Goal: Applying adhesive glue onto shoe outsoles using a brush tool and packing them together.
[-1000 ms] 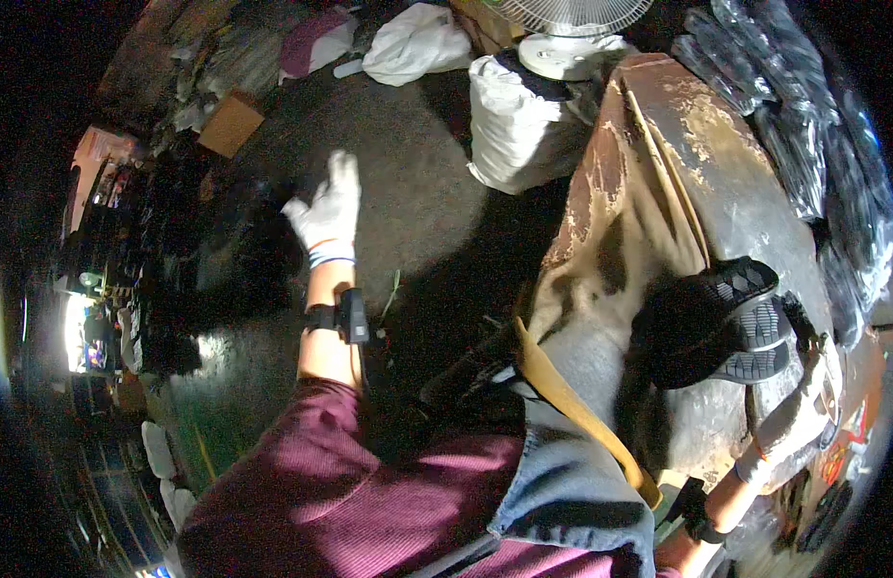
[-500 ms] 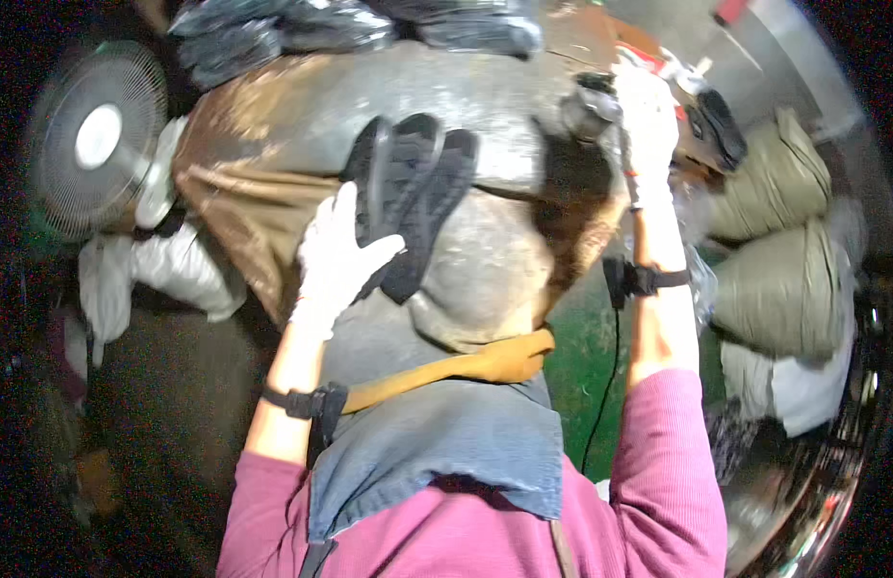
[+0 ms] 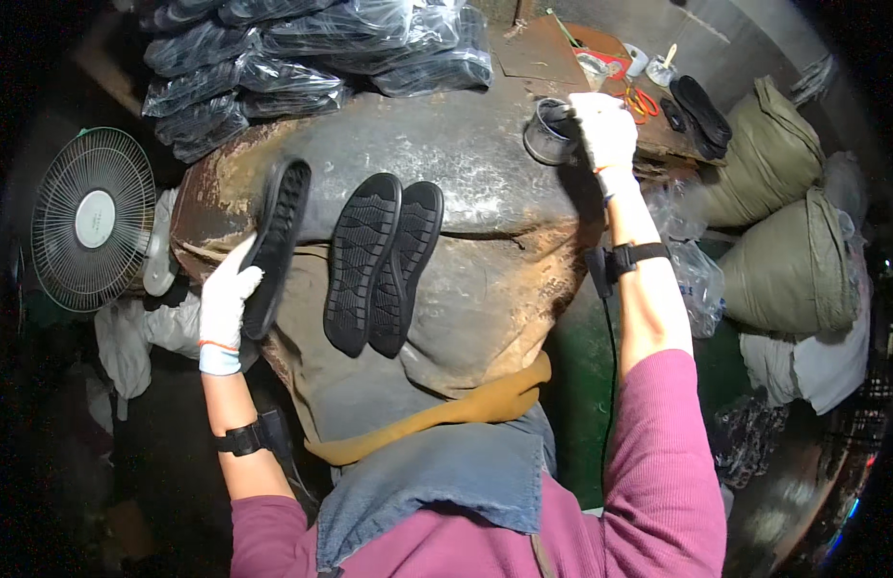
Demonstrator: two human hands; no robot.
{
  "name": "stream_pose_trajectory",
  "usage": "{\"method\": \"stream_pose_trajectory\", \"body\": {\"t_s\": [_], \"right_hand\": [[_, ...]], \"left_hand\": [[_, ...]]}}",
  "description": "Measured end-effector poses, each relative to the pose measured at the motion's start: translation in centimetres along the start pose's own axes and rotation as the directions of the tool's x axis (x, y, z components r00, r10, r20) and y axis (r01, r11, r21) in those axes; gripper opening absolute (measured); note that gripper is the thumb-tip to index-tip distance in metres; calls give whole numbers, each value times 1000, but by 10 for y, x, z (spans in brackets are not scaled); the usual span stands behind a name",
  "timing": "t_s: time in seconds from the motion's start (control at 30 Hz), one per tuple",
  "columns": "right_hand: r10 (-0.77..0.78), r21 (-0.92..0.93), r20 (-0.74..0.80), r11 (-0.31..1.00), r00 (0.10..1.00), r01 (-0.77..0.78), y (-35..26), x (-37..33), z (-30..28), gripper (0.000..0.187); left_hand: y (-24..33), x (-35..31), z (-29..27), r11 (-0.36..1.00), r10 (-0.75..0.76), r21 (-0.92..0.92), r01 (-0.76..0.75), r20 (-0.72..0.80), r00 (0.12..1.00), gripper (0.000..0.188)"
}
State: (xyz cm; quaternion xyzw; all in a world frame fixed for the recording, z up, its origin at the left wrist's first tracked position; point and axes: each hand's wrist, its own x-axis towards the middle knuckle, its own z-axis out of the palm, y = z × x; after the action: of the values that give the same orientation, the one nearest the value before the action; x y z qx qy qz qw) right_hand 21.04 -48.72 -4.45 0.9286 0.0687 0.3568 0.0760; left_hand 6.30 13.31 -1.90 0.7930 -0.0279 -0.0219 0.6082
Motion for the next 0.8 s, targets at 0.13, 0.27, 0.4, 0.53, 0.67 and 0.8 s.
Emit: {"method": "stream_pose_trajectory", "body": {"t_s": [0.13, 0.27, 0.4, 0.53, 0.67, 0.8], "right_hand": [[294, 523, -22, 818, 956, -239, -6, -12, -3, 32], [485, 827, 47, 472, 873, -307, -14, -15, -17, 36], [565, 839, 45, 426, 824, -338, 6, -24, -5, 33], [672, 846, 143, 298, 727, -442, 12, -36, 3, 32], [746, 972, 220, -111, 629, -209, 9, -33, 0, 24], [661, 945, 148, 124, 736, -301, -34, -25, -29, 28]], "left_hand": [[5, 12, -10, 714, 573, 458, -530, 51, 818, 63], [1, 17, 20, 542, 455, 745, -389, 128, 881, 44], [-53, 9, 55, 721, 151, 656, -223, 166, 975, 37], [-31, -45, 89, 609, 55, 788, -90, 71, 996, 90], [-21, -55, 80, 647, 37, 755, -106, 108, 993, 97], [-48, -42, 44, 1000, 2, 23, -5, 102, 995, 84]]}}
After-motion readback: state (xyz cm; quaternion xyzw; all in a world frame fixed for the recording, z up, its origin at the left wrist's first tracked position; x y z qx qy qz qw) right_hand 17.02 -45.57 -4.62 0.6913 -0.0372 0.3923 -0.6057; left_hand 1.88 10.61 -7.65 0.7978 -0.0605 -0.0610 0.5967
